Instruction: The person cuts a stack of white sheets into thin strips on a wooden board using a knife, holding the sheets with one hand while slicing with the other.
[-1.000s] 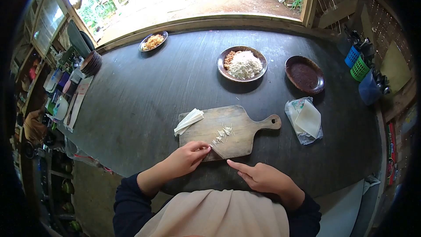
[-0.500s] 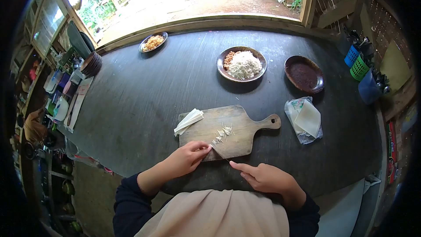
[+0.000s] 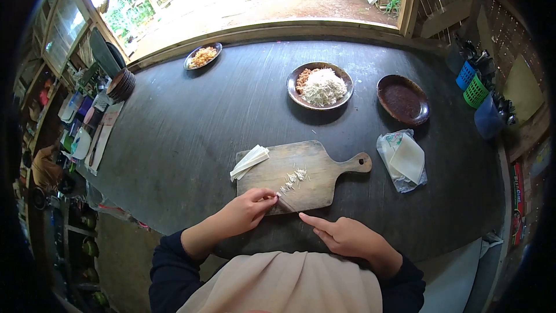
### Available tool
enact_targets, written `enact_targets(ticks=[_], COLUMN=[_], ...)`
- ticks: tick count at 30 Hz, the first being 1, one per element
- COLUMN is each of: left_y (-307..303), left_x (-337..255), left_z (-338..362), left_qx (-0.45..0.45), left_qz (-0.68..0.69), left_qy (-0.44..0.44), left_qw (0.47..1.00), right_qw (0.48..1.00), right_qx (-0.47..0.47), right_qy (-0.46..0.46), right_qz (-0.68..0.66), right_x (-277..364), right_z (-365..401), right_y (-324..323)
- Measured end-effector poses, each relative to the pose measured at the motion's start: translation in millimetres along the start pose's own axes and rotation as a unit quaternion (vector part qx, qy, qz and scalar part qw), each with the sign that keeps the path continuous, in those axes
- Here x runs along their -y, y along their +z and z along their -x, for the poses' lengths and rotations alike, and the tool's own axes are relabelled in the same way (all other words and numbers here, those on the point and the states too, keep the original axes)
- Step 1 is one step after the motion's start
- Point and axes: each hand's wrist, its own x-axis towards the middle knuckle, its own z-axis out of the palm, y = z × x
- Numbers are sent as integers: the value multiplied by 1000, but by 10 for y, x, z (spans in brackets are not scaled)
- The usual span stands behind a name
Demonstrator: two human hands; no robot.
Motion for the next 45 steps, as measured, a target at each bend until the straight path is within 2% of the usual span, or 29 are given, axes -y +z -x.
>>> enact_targets(ticks=[5,14,16,20,32,45], left_y=[-7,-6,-13,-10,-27,-17], left_x=[-8,-13,-8,-22,-25,-20], left_z=[-7,-8,-10,-22,-21,-13], left_qx=[-1,1,1,-11,-10,-5], left_qz=[-1,-4,-4,-2,13,1], left_qy=[1,7,8,12,-3,-4], left_qw=[1000,1000,1000,1000,1000,1000], right_qw=[1000,998,1000,999,999,998], right_qx=[-4,-33,12,36,-38,-20], right_qy=[-9,3,13,19,-4,-20], right_qz=[-17,47,7,-2,18,58], right_x=[-21,45,8,11,-21,-9], right_z=[-6,-40,9,69,-38,-4], right_y=[19,48,-33,-100,52,41])
